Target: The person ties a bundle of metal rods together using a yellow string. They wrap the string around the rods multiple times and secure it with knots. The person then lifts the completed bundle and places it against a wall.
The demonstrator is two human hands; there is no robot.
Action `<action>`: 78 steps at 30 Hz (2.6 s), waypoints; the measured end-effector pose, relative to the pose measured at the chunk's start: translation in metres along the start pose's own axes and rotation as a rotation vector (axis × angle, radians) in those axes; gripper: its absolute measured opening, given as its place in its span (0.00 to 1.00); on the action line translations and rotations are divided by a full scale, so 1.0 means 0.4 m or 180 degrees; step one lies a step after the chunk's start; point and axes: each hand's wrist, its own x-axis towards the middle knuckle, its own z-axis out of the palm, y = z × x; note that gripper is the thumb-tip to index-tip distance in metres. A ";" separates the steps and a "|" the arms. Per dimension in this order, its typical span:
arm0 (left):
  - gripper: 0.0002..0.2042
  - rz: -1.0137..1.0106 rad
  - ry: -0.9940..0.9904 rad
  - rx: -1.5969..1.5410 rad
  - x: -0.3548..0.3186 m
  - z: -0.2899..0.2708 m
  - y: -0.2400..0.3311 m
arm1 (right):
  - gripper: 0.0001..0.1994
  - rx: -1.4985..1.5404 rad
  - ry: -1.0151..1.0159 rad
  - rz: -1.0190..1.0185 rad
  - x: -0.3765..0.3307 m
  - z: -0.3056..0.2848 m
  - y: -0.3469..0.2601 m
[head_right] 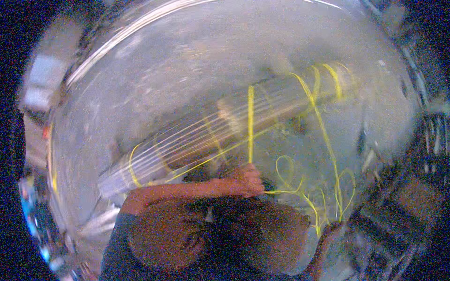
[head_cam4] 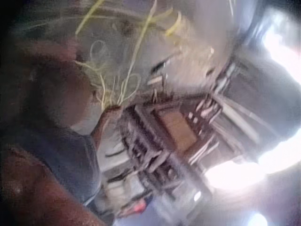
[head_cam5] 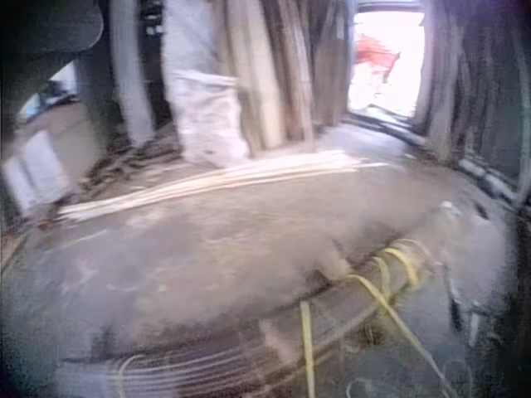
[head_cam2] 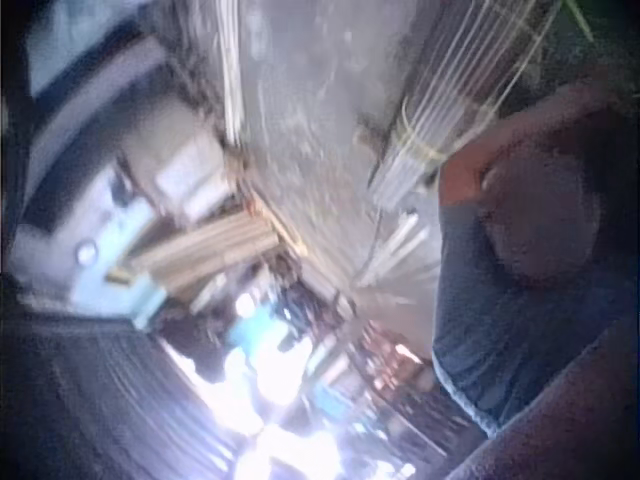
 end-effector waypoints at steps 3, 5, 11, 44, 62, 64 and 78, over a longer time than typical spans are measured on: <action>0.06 0.0156 -0.0519 -0.0286 -0.015 -0.001 -0.014 | 0.18 -0.1428 -0.0761 0.0814 -0.338 -0.316 0.098; 0.06 0.0285 -0.0685 -0.0366 -0.006 -0.044 0.002 | 0.21 -0.2646 -0.3013 0.2651 -0.539 -0.504 0.008; 0.07 0.0742 -0.0389 -0.1130 0.132 -0.164 0.087 | 0.19 -0.2652 -0.2471 0.2434 -0.746 -0.663 -0.122; 0.25 -0.5663 -0.0842 -0.3038 -0.105 -0.379 -0.494 | 0.15 0.2702 -0.2088 -0.0326 0.019 0.777 -1.212; 0.18 -0.4123 -0.0620 -0.3267 -0.140 -0.230 -0.621 | 0.24 0.4761 -0.3268 0.1509 -0.023 0.746 -1.216; 0.17 -0.4275 -0.0419 -0.3314 -0.115 -0.268 -0.598 | 0.22 0.4630 -0.3211 0.1642 -0.017 0.726 -1.235; 0.14 -0.4266 -0.0089 -0.1833 -0.154 -0.317 -0.605 | 0.21 0.4410 -0.4206 0.3297 0.112 0.490 -1.337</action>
